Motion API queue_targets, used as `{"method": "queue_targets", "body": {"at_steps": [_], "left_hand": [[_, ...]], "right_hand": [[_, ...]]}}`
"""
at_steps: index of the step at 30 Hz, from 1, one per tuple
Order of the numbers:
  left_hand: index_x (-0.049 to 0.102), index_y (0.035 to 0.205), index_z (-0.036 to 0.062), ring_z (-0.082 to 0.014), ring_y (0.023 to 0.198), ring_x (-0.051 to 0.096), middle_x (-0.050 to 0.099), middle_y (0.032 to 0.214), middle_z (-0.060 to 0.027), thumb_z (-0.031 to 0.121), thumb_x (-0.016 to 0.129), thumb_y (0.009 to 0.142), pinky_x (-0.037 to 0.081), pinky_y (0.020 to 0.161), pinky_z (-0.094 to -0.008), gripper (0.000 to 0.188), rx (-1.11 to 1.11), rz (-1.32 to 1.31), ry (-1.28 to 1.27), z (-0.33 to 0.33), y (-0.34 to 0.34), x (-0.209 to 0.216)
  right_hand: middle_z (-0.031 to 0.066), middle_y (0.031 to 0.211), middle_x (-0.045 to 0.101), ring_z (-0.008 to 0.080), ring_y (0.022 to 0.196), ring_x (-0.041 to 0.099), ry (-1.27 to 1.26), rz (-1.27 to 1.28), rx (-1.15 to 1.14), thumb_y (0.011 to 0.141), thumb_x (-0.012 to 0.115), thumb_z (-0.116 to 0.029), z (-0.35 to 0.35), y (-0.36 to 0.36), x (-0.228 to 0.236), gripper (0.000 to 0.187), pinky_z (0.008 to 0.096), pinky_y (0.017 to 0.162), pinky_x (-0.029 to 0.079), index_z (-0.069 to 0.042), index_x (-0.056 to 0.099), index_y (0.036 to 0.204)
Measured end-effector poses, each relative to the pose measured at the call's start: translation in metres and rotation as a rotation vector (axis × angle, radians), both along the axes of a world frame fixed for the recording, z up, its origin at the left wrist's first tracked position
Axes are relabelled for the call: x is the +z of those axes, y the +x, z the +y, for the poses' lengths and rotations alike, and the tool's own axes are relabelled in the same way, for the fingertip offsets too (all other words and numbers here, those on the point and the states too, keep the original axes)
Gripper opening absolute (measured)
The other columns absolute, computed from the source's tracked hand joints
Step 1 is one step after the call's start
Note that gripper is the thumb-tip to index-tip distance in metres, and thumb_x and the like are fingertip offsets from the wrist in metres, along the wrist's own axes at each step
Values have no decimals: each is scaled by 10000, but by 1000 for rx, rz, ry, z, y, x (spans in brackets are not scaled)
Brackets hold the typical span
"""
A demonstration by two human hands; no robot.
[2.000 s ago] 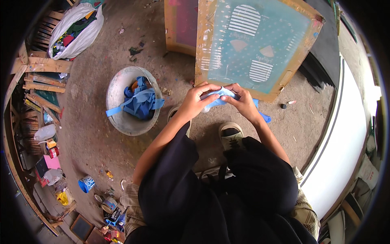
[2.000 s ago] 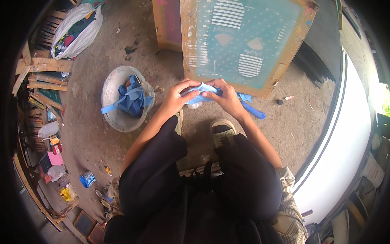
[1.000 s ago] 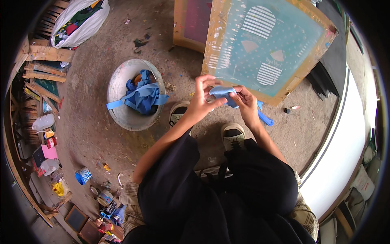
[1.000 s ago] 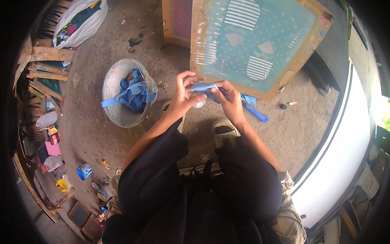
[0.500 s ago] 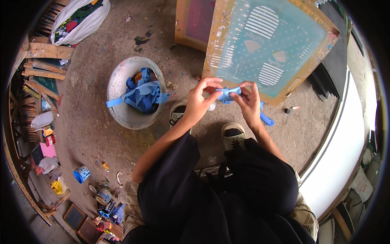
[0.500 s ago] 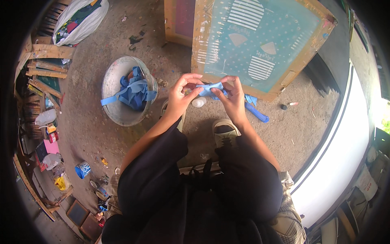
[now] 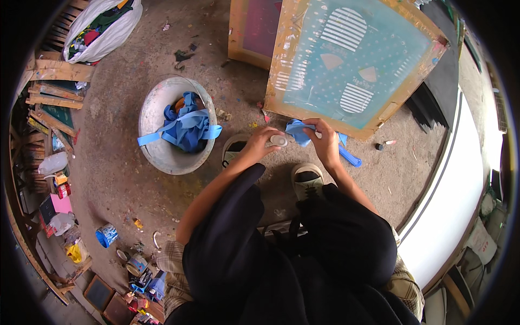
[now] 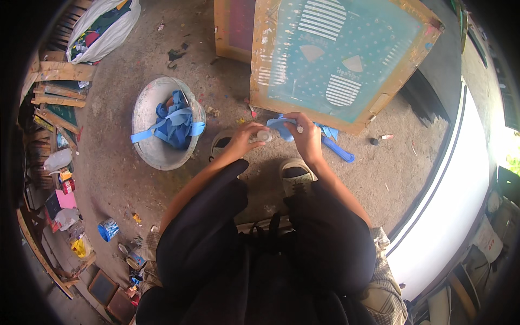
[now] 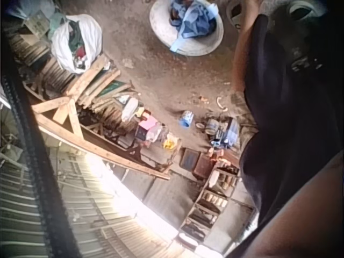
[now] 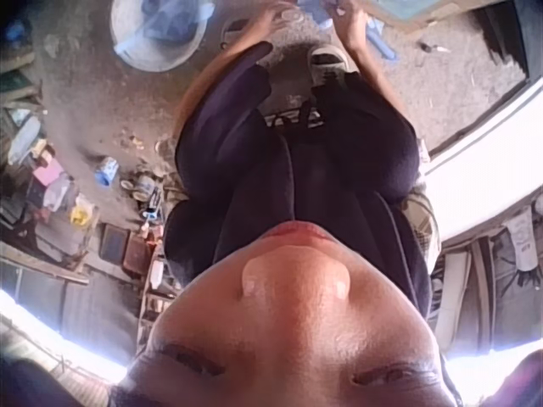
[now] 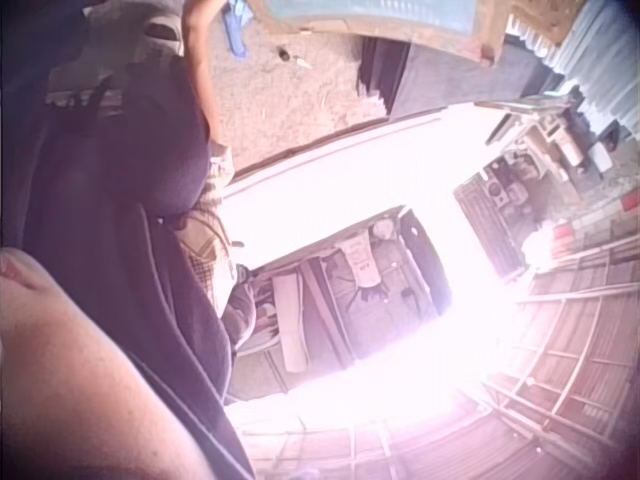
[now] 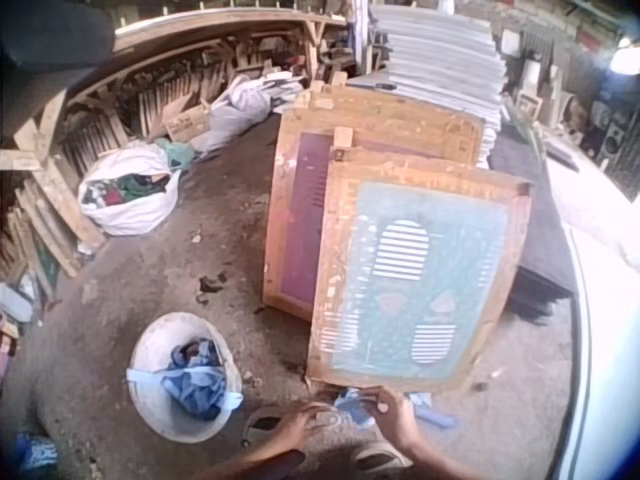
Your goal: The person wipes a framed printing screen with a blue cloth, cleaning both sides of the mesh. They flip the screen over to clean the reverse side and continue wiping the surface thoroughly.
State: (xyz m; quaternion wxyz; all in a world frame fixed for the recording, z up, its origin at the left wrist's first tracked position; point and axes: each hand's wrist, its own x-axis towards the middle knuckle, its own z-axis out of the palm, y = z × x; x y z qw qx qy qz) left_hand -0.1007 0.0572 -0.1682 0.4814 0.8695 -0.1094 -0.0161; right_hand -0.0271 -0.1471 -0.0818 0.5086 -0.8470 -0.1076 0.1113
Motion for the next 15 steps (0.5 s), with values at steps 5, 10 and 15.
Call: {"method": "queue_targets", "body": {"at_steps": [5, 10, 15], "left_hand": [[574, 1153, 72, -298, 1035, 566, 599, 1131, -130, 189, 733, 764, 432, 899, -386, 436, 33, 18, -59, -4, 0, 2], [542, 1112, 5, -358, 955, 592, 594, 1061, -179, 184, 710, 796, 481, 780, -411, 400, 42, 3, -138, -14, 11, 34], [525, 1118, -5, -375, 924, 587, 567, 1046, -170, 211, 684, 806, 485, 741, -427, 412, 79, -63, -14, -19, 18, 55]], "right_hand": [[113, 879, 677, 217, 788, 653, -45, -76, 2, 775, 690, -53, 3, 1, 1, 136, 311, 731, 504, -32, 673, 908], [120, 894, 671, 214, 769, 651, -46, -91, -32, 772, 685, -43, 3, 5, 6, 145, 306, 714, 506, -33, 686, 916], [115, 922, 669, 220, 799, 657, 8, -94, -11, 796, 666, -54, 6, -1, -4, 183, 304, 728, 507, -41, 690, 977]]}}
